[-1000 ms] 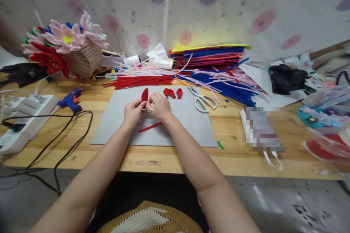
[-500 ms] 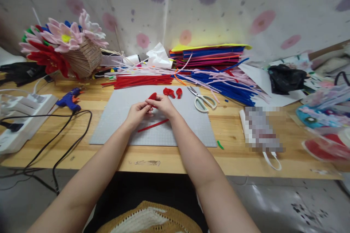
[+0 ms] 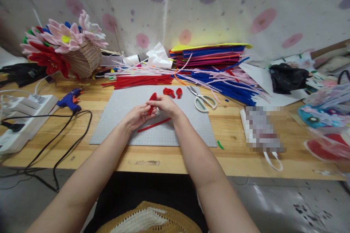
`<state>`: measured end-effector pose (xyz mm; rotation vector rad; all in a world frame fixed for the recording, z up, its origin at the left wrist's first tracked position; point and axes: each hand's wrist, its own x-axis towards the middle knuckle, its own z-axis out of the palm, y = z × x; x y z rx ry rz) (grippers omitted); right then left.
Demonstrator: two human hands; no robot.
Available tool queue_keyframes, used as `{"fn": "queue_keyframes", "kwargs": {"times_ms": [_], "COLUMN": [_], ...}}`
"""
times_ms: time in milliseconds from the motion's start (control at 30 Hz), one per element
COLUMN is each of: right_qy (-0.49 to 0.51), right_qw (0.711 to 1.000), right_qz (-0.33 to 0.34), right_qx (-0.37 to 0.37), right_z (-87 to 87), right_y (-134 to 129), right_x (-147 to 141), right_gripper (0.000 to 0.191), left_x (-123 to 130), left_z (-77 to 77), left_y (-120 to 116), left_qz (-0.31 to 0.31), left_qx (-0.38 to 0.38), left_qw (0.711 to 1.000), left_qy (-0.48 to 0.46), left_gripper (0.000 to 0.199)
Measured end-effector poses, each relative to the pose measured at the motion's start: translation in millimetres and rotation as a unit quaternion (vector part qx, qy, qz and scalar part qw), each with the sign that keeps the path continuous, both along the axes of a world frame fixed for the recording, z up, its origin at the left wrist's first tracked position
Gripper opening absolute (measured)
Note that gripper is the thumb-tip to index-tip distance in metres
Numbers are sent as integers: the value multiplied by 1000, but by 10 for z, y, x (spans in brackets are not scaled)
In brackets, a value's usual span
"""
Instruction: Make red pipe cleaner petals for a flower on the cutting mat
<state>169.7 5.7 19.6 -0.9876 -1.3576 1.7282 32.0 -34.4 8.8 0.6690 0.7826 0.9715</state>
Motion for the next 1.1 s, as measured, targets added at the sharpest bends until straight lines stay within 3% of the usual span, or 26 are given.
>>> {"fn": "queue_keyframes", "kwargs": {"times_ms": [167,367,500,600,700,800,900,1000,1100], "right_qy": [-50,-15,-85,-196,-307,-375,-393,-354,-230], "right_qw": [998,997,985,946,885,830,809,839,917], "right_qz": [-29,-55,-81,-108,-134,-130,-114,-104,-145], "right_qx": [24,41,126,233,323,392,423,400,293], "right_z": [-13,-33,19,43,55,55,35,-6,-62], "right_y": [7,18,-8,-45,-99,-156,-185,-155,-67], "right_x": [-37,-62,-43,-56,-110,-186,-233,-219,-163], "right_gripper": [30,37,33,23,19,19,19,21,32], "left_x": [-11,-35,-41,-43,-35,-20,-11,-7,5], "left_z": [-37,-9,8,0,-32,-86,-139,-160,-140], "left_y": [39,58,71,91,108,116,120,125,116], "left_qz": [20,62,87,122,168,210,245,259,253], "left_qx": [-6,-31,-29,-16,18,86,137,161,151], "left_qw": [1000,997,995,992,986,971,951,937,939], "left_qy": [0,-26,-38,-25,3,69,132,171,178], "left_gripper": [12,14,13,9,4,13,23,27,28]}}
